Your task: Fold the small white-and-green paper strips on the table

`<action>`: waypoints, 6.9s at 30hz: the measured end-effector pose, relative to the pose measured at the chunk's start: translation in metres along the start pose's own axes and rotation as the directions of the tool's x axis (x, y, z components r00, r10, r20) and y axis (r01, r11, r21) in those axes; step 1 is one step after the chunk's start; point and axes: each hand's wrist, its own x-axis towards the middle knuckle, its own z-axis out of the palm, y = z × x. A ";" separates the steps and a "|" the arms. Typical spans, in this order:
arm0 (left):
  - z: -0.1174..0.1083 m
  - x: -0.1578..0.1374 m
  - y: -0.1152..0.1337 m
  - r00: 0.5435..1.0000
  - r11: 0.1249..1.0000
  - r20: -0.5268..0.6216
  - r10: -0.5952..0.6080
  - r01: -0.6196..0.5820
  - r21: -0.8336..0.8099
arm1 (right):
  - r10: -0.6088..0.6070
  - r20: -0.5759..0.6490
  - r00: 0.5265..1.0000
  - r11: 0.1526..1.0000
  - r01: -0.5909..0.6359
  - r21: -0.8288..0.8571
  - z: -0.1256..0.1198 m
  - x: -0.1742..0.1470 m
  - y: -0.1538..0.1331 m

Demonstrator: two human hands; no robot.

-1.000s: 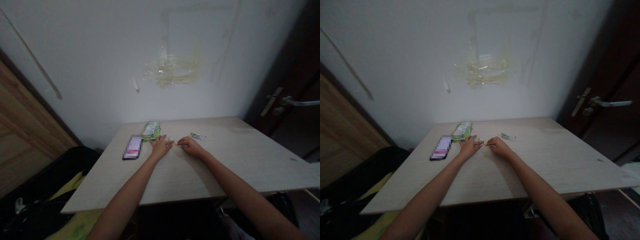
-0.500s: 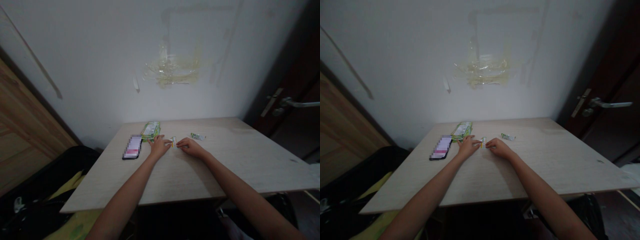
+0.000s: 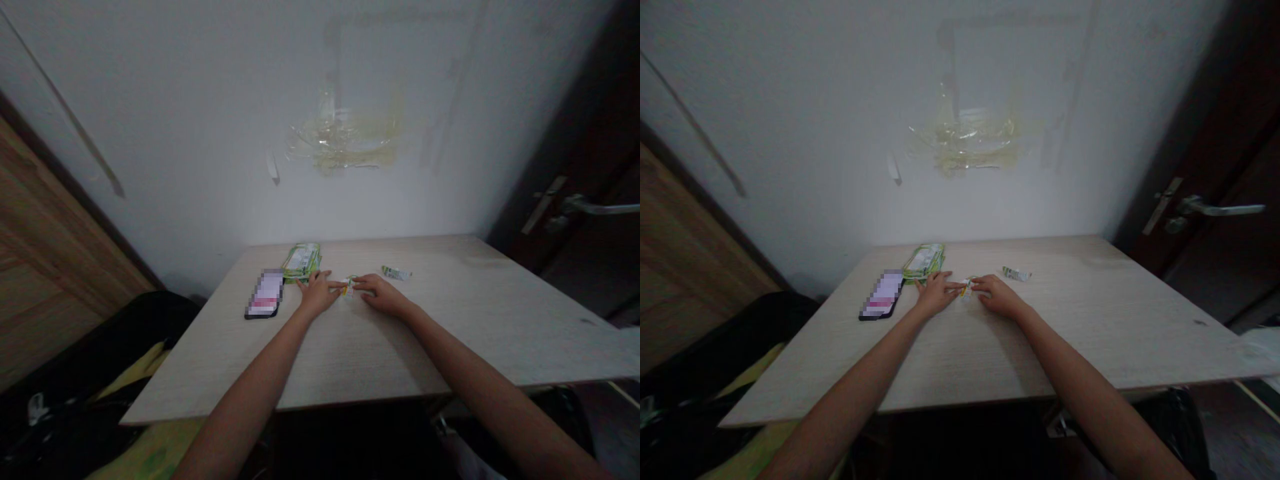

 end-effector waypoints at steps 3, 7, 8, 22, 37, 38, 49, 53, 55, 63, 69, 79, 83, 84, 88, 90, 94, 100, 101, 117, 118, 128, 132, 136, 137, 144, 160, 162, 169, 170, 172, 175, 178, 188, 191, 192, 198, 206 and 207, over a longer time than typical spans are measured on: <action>0.002 0.000 0.000 1.000 1.000 0.002 0.008 -0.008 -0.011 | -0.002 0.033 0.999 1.000 0.003 -0.016 0.001 0.001 0.000; 0.003 0.000 0.000 0.999 0.999 -0.039 0.021 -0.022 -0.033 | 0.004 0.056 0.998 1.000 -0.003 -0.023 0.001 0.001 -0.001; 0.003 0.000 0.000 0.998 0.999 -0.058 0.023 -0.025 -0.036 | 0.005 0.062 0.998 1.000 -0.003 -0.025 0.000 0.001 -0.002; 0.004 0.001 -0.005 0.997 0.997 0.010 0.072 -0.072 0.002 | -0.033 0.042 0.999 0.984 0.040 -0.171 -0.002 0.002 -0.014; 0.001 0.001 -0.004 0.995 0.994 0.001 0.103 -0.103 -0.027 | -0.054 0.073 0.996 0.979 0.067 -0.191 -0.002 0.002 -0.011; 0.001 0.001 -0.004 0.995 0.994 0.001 0.101 -0.101 -0.031 | -0.056 0.076 0.996 0.977 0.070 -0.201 -0.001 0.002 -0.011; -0.003 0.000 -0.002 0.988 0.986 -0.044 0.145 -0.148 -0.077 | -0.015 0.086 0.996 0.966 0.037 -0.258 0.004 0.006 -0.016; -0.004 0.000 -0.003 0.990 0.987 -0.026 0.139 -0.141 -0.081 | -0.022 0.088 0.996 0.966 0.043 -0.254 0.006 0.006 -0.015; -0.004 0.001 -0.004 0.990 0.987 -0.020 0.137 -0.138 -0.082 | -0.021 0.084 0.996 0.967 0.041 -0.251 0.006 0.006 -0.015; -0.002 0.003 -0.005 0.990 0.985 -0.032 0.141 -0.143 -0.098 | -0.030 0.047 0.998 0.974 0.039 -0.222 0.008 0.008 -0.010; -0.003 0.002 -0.004 0.990 0.986 -0.008 0.140 -0.140 -0.089 | -0.009 0.032 0.999 0.974 0.016 -0.225 0.007 0.009 -0.012; -0.002 0.002 0.001 0.989 0.986 -0.055 0.140 -0.144 -0.088 | 0.086 -0.056 0.995 0.979 -0.095 -0.183 0.015 0.013 -0.007; -0.001 0.003 0.001 0.984 0.983 -0.090 0.153 -0.161 -0.093 | 0.114 -0.051 0.992 0.974 -0.122 -0.189 0.015 0.018 -0.007; -0.001 0.003 0.001 0.984 0.982 -0.094 0.151 -0.161 -0.098 | 0.121 -0.047 0.991 0.974 -0.128 -0.188 0.015 0.019 -0.007; 0.000 0.006 0.000 0.986 0.982 -0.088 0.139 -0.149 -0.116 | 0.148 -0.045 0.988 0.971 -0.154 -0.181 0.016 0.021 -0.006; 0.002 0.007 0.000 0.988 0.984 -0.092 0.126 -0.137 -0.117 | 0.160 -0.061 0.985 0.968 -0.168 -0.185 0.017 0.022 -0.005; 0.005 0.009 0.002 0.988 0.984 -0.119 0.097 -0.113 -0.134 | 0.200 -0.096 0.975 0.962 -0.214 -0.169 0.018 0.023 -0.004; 0.006 0.012 0.006 0.994 0.987 -0.106 0.007 -0.024 -0.161 | 0.322 -0.141 0.936 0.928 -0.342 -0.150 0.017 0.028 -0.005; 0.006 0.013 0.007 0.995 0.989 -0.099 -0.009 -0.006 -0.150 | 0.333 -0.143 0.932 0.923 -0.353 -0.152 0.017 0.028 -0.005; 0.006 0.013 0.007 0.992 0.991 -0.128 -0.015 -0.002 -0.131 | 0.383 -0.136 0.914 0.906 -0.400 -0.139 0.020 0.032 -0.009; 0.006 0.013 0.008 0.992 0.991 -0.127 -0.028 0.010 -0.135 | 0.393 -0.140 0.909 0.902 -0.411 -0.135 0.020 0.033 -0.010; 0.007 0.015 0.008 0.991 0.985 -0.115 -0.063 0.043 -0.166 | 0.427 -0.164 0.889 0.882 -0.450 -0.138 0.025 0.034 -0.010; 0.006 0.015 0.009 0.991 0.987 -0.120 -0.051 0.032 -0.156 | 0.435 -0.170 0.884 0.880 -0.457 -0.126 0.026 0.033 -0.007; 0.004 0.013 0.009 0.994 0.993 -0.105 -0.039 0.027 -0.114 | 0.367 -0.187 0.911 0.910 -0.393 -0.128 0.026 0.029 -0.008; 0.005 0.012 0.008 0.994 0.994 -0.106 -0.036 0.025 -0.104 | 0.338 -0.193 0.921 0.921 -0.366 -0.133 0.025 0.029 -0.009; 0.008 0.010 0.007 0.994 0.998 -0.112 -0.014 0.006 -0.067 | 0.225 -0.191 0.956 0.951 -0.258 -0.173 0.022 0.024 -0.010; 0.001 0.005 0.004 0.997 0.996 -0.031 0.075 -0.077 -0.051 | 0.319 -0.205 0.925 0.881 -0.370 -0.296 0.015 0.019 -0.010; 0.001 0.004 0.005 0.995 0.994 -0.031 0.096 -0.098 -0.048 | 0.328 -0.212 0.921 0.882 -0.379 -0.280 0.015 0.020 -0.009; 0.009 -0.001 0.009 0.985 0.984 -0.043 0.168 -0.171 -0.055 | 0.329 -0.240 0.913 0.893 -0.384 -0.236 0.014 0.020 -0.007; 0.010 -0.002 0.010 0.983 0.982 -0.040 0.179 -0.181 -0.054 | 0.329 -0.242 0.913 0.894 -0.383 -0.230 0.014 0.021 -0.006; 0.010 -0.004 0.012 0.980 0.979 -0.039 0.195 -0.197 -0.047 | 0.327 -0.245 0.913 0.899 -0.381 -0.218 0.014 0.021 -0.005; 0.009 -0.006 0.016 0.977 0.977 -0.044 0.207 -0.208 -0.039 | 0.340 -0.239 0.909 0.899 -0.389 -0.199 0.014 0.021 -0.001; 0.006 -0.006 0.016 0.976 0.976 -0.030 0.216 -0.217 -0.036 | 0.361 -0.225 0.905 0.896 -0.403 -0.186 0.014 0.022 0.003; 0.005 -0.003 0.011 0.972 0.972 0.011 0.234 -0.234 -0.035 | 0.352 -0.228 0.908 0.893 -0.399 -0.210 0.016 0.020 -0.002; 0.004 -0.002 0.011 0.976 0.976 0.039 0.213 -0.212 -0.042 | 0.346 -0.201 0.916 0.892 -0.388 -0.231 0.015 0.019 -0.001; 0.003 -0.002 0.011 0.976 0.977 0.048 0.210 -0.208 -0.049 | 0.343 -0.195 0.919 0.892 -0.383 -0.239 0.015 0.019 0.000; 0.005 -0.001 0.008 0.973 0.972 0.041 0.228 -0.224 -0.071 | 0.308 -0.186 0.933 0.900 -0.349 -0.261 0.015 0.016 0.000; 0.007 0.000 0.006 0.970 0.969 0.018 0.241 -0.240 -0.051 | 0.284 -0.166 0.944 0.910 -0.320 -0.265 0.016 0.013 0.001; 0.007 0.000 0.006 0.970 0.969 0.016 0.244 -0.243 -0.050 | 0.274 -0.160 0.948 0.913 -0.309 -0.266 0.017 0.012 0.001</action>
